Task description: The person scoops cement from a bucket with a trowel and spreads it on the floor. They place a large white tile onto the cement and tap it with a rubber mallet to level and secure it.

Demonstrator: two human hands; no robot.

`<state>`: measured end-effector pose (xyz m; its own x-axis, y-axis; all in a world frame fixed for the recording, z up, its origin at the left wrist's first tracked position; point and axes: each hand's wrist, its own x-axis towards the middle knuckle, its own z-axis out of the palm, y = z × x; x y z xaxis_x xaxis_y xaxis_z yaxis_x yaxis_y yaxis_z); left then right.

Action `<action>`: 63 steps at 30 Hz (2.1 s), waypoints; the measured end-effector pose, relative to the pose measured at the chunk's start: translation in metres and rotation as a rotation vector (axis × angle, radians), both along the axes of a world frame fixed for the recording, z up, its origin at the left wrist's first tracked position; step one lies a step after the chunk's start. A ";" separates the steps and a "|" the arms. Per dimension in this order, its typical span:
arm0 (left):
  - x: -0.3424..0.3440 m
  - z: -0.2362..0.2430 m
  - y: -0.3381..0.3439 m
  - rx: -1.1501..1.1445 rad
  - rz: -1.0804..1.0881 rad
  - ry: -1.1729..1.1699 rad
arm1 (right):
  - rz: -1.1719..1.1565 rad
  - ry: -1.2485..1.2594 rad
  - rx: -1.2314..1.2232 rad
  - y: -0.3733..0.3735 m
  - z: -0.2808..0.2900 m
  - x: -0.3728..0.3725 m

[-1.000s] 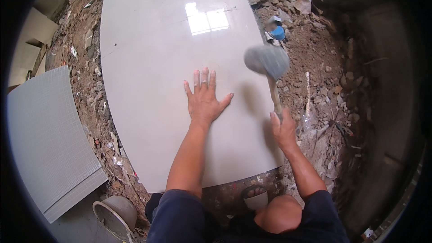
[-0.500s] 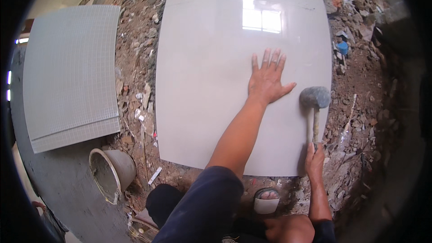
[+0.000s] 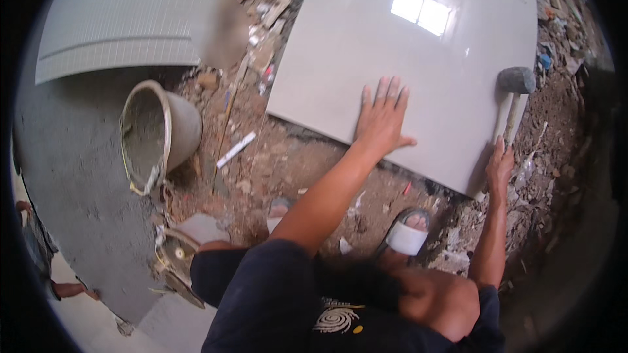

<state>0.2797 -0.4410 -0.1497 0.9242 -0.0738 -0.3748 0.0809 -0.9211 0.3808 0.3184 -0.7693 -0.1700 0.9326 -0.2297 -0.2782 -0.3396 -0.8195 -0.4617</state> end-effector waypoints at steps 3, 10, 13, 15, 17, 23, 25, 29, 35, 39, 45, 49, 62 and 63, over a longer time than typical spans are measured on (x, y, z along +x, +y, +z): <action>-0.012 -0.003 0.002 0.011 0.003 0.009 | -0.038 0.113 -0.023 0.009 0.015 -0.021; -0.009 -0.018 -0.009 0.066 0.018 -0.014 | 0.039 -0.103 -0.005 0.040 0.050 -0.078; -0.004 -0.007 -0.014 0.215 -0.024 -0.009 | 0.015 0.151 0.126 0.058 0.049 -0.102; -0.001 0.000 -0.018 0.211 -0.047 0.075 | -0.036 0.030 0.214 0.063 0.052 -0.116; 0.001 0.005 -0.020 0.221 -0.034 0.094 | -0.034 0.075 0.291 0.064 0.058 -0.124; 0.002 0.000 -0.021 0.238 -0.050 0.063 | 0.054 0.031 0.204 0.049 0.075 -0.124; 0.002 -0.002 -0.021 0.263 -0.037 0.050 | 0.048 0.070 0.192 0.042 0.076 -0.123; 0.002 -0.001 -0.025 0.211 0.018 0.067 | 0.099 -0.291 0.358 0.030 0.072 -0.127; 0.003 0.004 -0.028 0.200 0.060 0.079 | 0.027 -0.052 0.202 0.027 0.065 -0.134; 0.002 0.004 -0.028 0.198 0.054 0.094 | 0.012 -0.100 0.197 0.028 0.065 -0.135; 0.003 0.004 -0.027 0.196 0.046 0.077 | -0.068 -0.221 0.256 0.027 0.068 -0.135; 0.002 0.005 -0.027 0.196 0.050 0.087 | -0.049 0.192 0.114 0.031 0.071 -0.134; 0.003 0.004 -0.026 0.204 0.041 0.133 | -0.046 -0.135 0.280 0.046 0.072 -0.132; 0.003 0.003 -0.026 0.201 0.046 0.127 | -0.061 -0.116 0.335 0.047 0.071 -0.133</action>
<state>0.2824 -0.4670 -0.1464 0.8694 0.0555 -0.4911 0.1603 -0.9716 0.1739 0.1850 -0.7227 -0.0994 0.9498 -0.1997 -0.2410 -0.3130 -0.5961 -0.7394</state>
